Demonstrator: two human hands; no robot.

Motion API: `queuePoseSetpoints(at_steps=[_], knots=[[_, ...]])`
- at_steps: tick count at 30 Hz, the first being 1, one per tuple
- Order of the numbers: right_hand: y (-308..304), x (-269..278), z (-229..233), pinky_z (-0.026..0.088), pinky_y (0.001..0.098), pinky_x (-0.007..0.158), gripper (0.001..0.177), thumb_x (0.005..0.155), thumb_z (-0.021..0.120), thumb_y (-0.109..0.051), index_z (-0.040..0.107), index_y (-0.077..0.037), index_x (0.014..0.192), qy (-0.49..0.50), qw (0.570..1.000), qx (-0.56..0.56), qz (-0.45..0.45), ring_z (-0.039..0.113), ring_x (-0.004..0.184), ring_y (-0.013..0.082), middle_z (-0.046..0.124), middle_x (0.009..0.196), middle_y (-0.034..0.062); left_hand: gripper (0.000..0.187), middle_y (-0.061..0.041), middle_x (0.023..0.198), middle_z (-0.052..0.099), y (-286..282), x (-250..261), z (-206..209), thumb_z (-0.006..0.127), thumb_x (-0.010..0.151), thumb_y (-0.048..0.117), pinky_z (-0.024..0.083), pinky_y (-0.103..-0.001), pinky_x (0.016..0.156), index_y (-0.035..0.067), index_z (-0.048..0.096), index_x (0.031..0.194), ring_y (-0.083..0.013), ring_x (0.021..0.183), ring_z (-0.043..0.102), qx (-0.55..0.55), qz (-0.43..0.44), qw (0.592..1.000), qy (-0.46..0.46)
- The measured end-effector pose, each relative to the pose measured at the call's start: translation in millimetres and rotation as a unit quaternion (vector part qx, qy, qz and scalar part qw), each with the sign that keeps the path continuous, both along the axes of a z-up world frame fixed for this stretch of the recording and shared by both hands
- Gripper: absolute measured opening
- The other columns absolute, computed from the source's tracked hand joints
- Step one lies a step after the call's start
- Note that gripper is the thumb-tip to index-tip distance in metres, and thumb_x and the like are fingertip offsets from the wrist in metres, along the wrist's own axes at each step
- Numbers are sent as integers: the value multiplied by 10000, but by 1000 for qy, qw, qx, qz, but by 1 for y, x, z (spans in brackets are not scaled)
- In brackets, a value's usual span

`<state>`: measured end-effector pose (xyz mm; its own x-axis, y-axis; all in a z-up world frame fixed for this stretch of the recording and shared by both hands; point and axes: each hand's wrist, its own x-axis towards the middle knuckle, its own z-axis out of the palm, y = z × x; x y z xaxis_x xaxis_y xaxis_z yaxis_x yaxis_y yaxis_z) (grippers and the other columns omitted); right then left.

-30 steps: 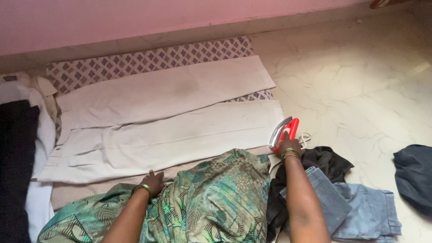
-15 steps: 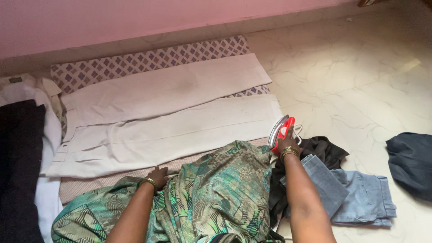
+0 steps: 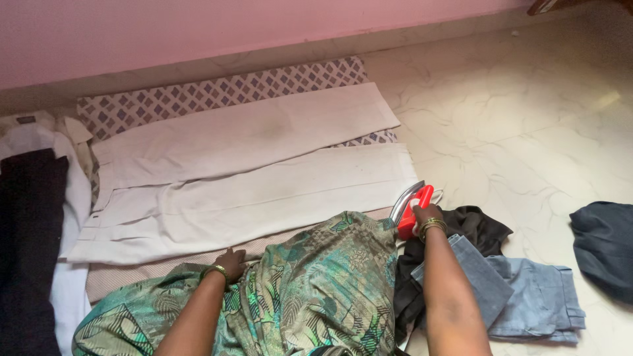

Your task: The person irons a pair of white trousers laid out on a patterned mat on the floor. They smooth the fabric with their hands and use a red electric iron to press the garment, then fold it.

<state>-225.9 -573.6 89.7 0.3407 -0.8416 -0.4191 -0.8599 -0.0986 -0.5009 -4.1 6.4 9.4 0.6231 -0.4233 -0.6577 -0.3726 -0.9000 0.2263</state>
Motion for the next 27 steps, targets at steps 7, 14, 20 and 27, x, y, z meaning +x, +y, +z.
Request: queuePoseSetpoints(at_steps=[7,14,20,27], knots=[[1,-29,-22,531,488,848,530,910,712,-443,671,41,1124,-149,976,-160,3,694,972,428,720,1036,278,367,-135,1424,514,-14,-14,45,630,949,366,488,-484,1060,255,611,1299,-371,1290,548,8,24,998,-56],[21,-56,-43,513,433,858,390,947,736,-247,558,48,1129,-298,933,-183,-81,673,902,333,687,1003,205,254,-94,1138,674,-53,-19,35,672,890,262,529,-458,949,191,690,1133,-313,1074,639,-121,-11,982,-143],[42,-64,-73,475,372,1033,423,988,655,-79,474,44,1351,-472,861,-154,-111,636,1155,236,653,1278,132,243,-64,1061,704,-139,-13,46,560,975,137,557,-364,919,191,734,1135,-220,999,673,-176,44,980,-80],[39,-63,-96,429,348,1091,619,930,661,-36,382,2,1482,-576,801,-74,-147,541,1247,203,534,1418,105,301,-102,1254,661,-282,1,55,548,993,238,471,-397,1055,150,717,1226,-243,1186,611,-304,44,947,94]])
